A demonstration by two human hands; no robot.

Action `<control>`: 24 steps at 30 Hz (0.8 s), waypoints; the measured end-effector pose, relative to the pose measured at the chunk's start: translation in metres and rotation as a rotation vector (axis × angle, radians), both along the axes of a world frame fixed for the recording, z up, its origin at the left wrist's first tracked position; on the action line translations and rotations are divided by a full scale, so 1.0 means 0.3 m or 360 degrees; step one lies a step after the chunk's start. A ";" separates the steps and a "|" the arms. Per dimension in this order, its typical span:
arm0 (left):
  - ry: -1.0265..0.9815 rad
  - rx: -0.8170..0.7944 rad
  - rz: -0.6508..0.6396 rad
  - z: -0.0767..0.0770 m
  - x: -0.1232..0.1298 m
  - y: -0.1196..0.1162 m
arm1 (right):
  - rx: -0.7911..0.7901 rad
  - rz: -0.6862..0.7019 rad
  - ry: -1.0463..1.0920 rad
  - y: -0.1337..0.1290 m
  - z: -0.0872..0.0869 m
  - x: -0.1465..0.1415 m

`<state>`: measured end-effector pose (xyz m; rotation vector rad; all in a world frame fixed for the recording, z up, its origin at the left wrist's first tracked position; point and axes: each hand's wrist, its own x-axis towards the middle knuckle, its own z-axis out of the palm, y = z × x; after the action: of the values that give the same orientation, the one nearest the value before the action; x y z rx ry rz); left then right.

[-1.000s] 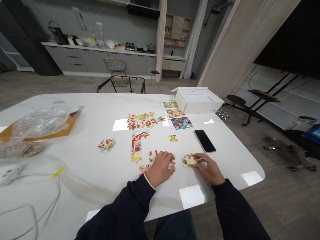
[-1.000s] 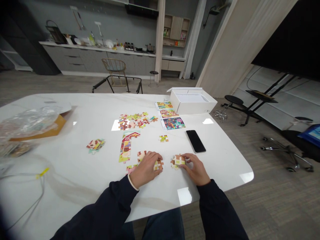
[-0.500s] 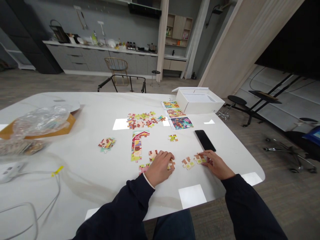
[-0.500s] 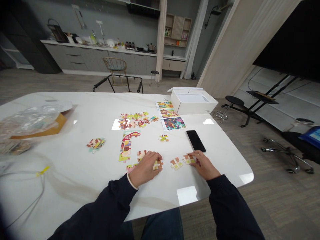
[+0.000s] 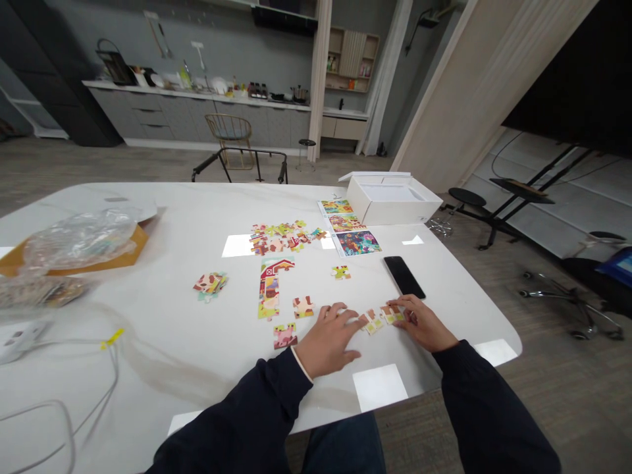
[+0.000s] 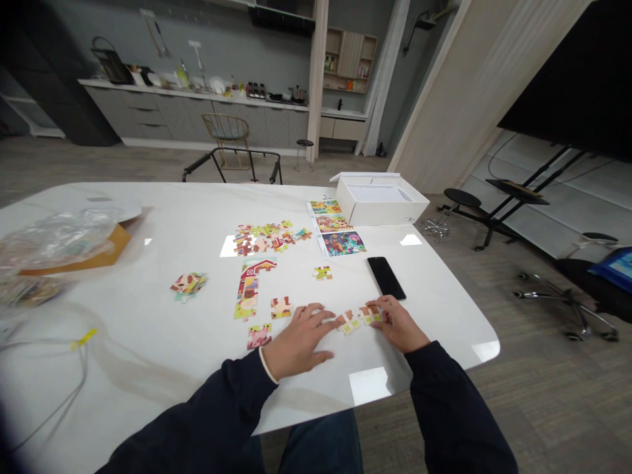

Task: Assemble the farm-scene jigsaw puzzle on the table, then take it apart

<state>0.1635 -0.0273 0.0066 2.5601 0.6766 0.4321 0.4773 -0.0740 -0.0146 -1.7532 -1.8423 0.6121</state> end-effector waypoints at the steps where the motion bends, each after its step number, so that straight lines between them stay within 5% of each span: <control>1: 0.0023 0.0028 -0.0077 -0.003 0.008 -0.011 | 0.0010 0.0003 0.0019 0.000 -0.001 -0.003; 24: -0.0001 -0.0038 -0.0116 -0.017 -0.028 0.035 | 0.0079 0.0030 0.0274 0.009 0.026 -0.084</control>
<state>0.1552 -0.0167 0.0016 2.5528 0.5826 0.3986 0.4520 -0.0711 -0.0069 -1.6009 -1.7426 0.6960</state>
